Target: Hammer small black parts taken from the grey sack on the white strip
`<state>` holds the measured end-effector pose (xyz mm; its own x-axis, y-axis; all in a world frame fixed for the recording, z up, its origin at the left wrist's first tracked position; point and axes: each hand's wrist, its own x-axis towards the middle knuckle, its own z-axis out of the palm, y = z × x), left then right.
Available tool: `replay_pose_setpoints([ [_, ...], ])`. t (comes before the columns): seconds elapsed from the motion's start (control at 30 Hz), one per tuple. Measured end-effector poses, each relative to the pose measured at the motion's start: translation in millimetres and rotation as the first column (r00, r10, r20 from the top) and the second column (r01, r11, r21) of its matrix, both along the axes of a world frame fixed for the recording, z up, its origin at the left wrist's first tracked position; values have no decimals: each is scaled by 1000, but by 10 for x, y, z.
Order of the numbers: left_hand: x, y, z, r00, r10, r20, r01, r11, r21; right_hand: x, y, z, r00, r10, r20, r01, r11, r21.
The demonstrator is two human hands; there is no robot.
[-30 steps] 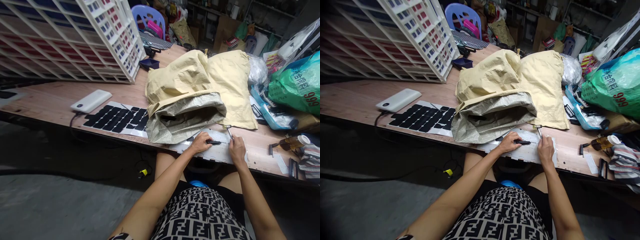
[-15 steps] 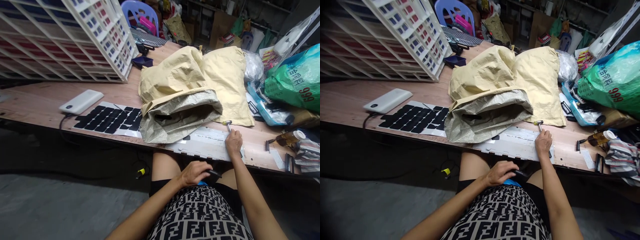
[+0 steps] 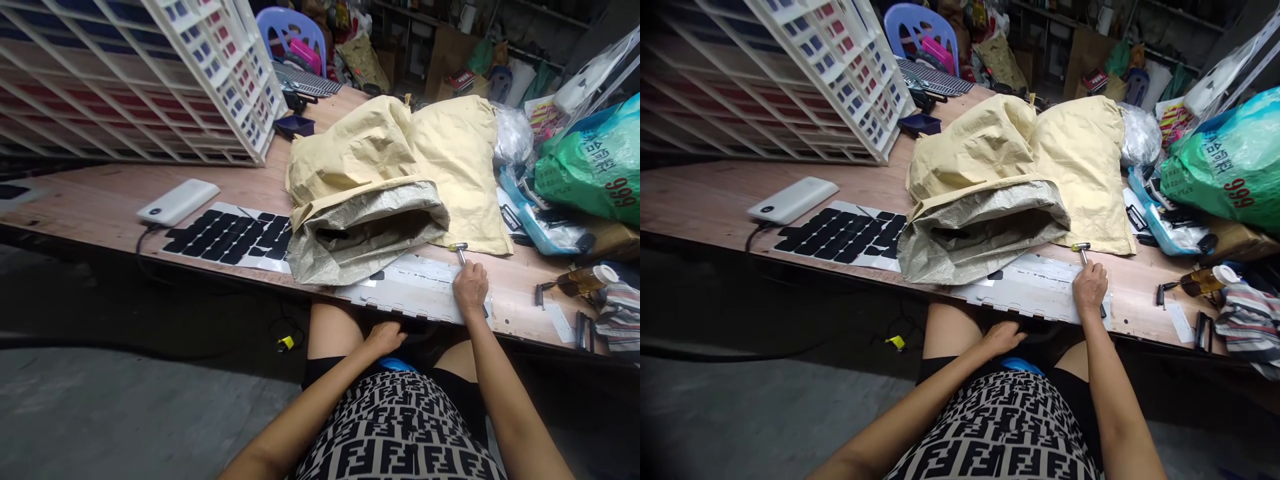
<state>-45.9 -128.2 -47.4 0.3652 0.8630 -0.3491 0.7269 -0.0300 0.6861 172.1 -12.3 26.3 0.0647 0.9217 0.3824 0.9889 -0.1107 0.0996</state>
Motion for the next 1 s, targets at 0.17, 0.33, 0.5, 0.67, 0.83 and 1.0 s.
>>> replay_pose_setpoints([
  [0.17,-377,139,794,880,-318,354,304,948,96,4,7,-19,1000,21,-9,-21,1000,5],
  [0.33,-949,872,1192,923,363,132,-383,823,420,-10,-1,-7,1000,18,-14,-17,1000,14],
  [0.5,-1302,1432,1013,692,638,-337,-524,766,373,-15,-6,-2,1000,14,-13,-14,1000,2],
  [0.67,-1373,1538,848,686,602,-409,-483,797,362,-10,-7,-18,1000,-1,2,1,1000,-16],
  [0.83,-1253,1422,938,736,573,-361,-443,810,384,-14,-12,-4,1000,-7,3,7,1000,-17],
  [1.0,-636,1103,1055,945,312,-96,-187,757,626,-8,-9,-19,1000,3,5,-3,1000,-7],
])
